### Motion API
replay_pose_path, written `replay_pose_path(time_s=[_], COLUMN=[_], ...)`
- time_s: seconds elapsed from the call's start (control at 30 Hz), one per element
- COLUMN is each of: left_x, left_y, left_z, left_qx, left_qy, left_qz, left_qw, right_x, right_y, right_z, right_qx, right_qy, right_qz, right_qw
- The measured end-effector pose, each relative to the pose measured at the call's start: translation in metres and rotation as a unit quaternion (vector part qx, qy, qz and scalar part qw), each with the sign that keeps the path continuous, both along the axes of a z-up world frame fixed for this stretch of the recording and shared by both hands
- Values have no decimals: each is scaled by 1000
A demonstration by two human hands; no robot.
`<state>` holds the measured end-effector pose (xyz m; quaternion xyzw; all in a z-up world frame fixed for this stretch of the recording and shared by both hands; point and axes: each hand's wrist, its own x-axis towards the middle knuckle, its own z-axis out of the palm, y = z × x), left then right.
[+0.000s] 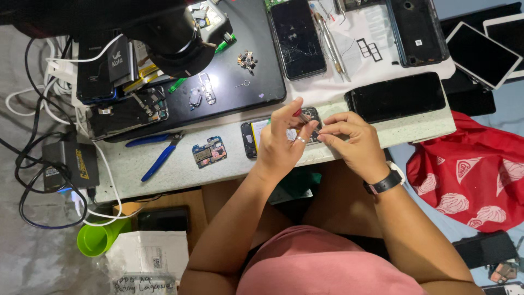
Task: The person disassembles a smartphone on a workbench, using a screwdriver and a metal spudger to remove screws and pry open the casing. They detach the battery and internal components, then reposition the phone to continue working on the internal assembly.
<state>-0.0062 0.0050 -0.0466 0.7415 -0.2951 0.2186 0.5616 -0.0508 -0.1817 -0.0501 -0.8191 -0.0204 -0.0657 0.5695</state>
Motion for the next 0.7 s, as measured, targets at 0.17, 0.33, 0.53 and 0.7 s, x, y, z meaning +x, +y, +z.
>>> replay_pose_path(time_s=[0.17, 0.33, 0.53, 0.7], left_x=[-1, -1, -4, -10], left_y=[3, 12, 13, 15], left_z=[-11, -24, -32, -32], left_qx=[-107, -212, -206, -198], left_qy=[103, 166, 148, 150], left_qz=[18, -26, -43, -47], left_qw=[989, 963, 966, 968], right_x=[-1, 0, -1, -8], right_y=[1, 1, 4, 8], right_z=[-1, -2, 1, 3], right_qx=[-22, -34, -9, -54], right_qy=[-23, -54, -31, -97], right_qz=[-8, -17, -31, -28], right_qw=[999, 998, 999, 993])
